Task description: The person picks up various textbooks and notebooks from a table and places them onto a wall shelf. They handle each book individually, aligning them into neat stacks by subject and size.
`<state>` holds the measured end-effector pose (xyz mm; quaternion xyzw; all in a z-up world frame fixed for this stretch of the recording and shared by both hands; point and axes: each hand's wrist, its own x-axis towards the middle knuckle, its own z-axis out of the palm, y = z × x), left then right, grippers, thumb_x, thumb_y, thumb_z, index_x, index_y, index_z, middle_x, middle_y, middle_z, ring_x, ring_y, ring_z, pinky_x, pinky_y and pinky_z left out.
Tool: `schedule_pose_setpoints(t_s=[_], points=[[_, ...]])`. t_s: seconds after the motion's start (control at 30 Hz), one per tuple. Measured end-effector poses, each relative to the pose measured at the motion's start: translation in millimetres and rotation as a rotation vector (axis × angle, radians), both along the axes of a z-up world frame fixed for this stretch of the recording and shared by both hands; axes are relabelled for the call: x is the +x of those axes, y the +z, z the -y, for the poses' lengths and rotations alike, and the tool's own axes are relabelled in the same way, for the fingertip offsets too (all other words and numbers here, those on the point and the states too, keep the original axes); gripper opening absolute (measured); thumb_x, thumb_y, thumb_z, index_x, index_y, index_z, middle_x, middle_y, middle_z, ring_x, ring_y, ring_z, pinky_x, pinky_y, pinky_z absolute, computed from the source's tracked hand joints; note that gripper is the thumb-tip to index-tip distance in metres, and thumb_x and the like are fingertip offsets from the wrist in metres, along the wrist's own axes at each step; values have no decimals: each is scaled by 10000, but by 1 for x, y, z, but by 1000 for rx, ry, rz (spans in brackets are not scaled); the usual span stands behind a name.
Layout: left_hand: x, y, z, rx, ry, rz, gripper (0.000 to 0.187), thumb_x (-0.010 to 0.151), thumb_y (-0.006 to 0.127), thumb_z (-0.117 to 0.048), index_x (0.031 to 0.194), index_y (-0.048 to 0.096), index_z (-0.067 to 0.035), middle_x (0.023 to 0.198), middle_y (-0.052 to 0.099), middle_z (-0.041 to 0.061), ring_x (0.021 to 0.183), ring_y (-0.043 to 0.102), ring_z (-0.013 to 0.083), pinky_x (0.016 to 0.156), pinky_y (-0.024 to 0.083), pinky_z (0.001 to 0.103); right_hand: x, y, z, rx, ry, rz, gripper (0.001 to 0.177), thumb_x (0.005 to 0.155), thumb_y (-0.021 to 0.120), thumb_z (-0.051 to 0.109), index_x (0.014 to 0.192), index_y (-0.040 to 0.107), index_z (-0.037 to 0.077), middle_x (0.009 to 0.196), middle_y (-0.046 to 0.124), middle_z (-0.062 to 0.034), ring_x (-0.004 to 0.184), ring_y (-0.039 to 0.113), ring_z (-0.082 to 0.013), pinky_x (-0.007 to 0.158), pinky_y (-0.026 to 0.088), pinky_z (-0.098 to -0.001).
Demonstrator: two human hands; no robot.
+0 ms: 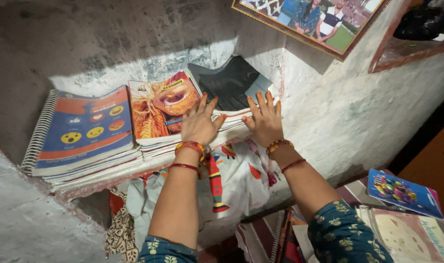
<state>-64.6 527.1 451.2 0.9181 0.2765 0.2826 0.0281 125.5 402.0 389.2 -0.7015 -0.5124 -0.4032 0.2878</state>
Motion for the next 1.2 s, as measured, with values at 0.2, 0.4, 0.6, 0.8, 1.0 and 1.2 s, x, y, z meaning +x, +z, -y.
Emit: schedule_pose_setpoints(t_s=[0.2,0.4,0.6,0.8,1.0,1.2], points=[[6,-13,-4,92,38,70,719,952,539,-612,1557,409,-245,1646,330,155,1440,414,360,1159,308,536,0,3,7,-106,18,-46,708,947,674,435,1534,475,93,1599,384,-222,1494,285,-458,1148,266,-683],[4,-7,-1,70,46,-1,889,882,591,-662,1585,303,-201,1607,335,171,1445,369,369,1152,277,543,-30,-15,15,-146,34,134,823,836,752,361,1490,447,-34,1580,404,-220,1493,328,-395,1176,287,-640],[5,-9,-1,80,46,11,860,900,592,-636,1587,319,-199,1618,350,167,1452,364,368,1170,272,544,-39,-5,19,-241,13,72,844,770,784,238,1494,440,-27,1591,405,-201,1504,323,-376,1166,317,-609],[7,-9,-3,83,45,19,874,900,596,-632,1591,290,-193,1624,356,141,1451,372,362,1161,275,541,-48,-6,25,-307,111,-78,847,780,767,190,1510,393,-20,1595,368,-223,1488,310,-411,1150,317,-605],[5,-7,2,-33,97,21,1024,873,644,-628,1630,207,-94,1593,385,151,1454,379,366,1175,290,522,-103,-112,66,-371,362,-296,842,787,742,229,1514,371,21,1613,295,-270,1487,273,-439,1100,308,-637],[8,-34,13,82,197,95,1095,867,708,-609,1573,220,72,1617,309,247,1478,300,408,1186,259,542,-139,-190,136,-691,328,-577,747,794,770,203,1463,458,95,1625,276,-231,1459,340,-408,1129,305,-622]])
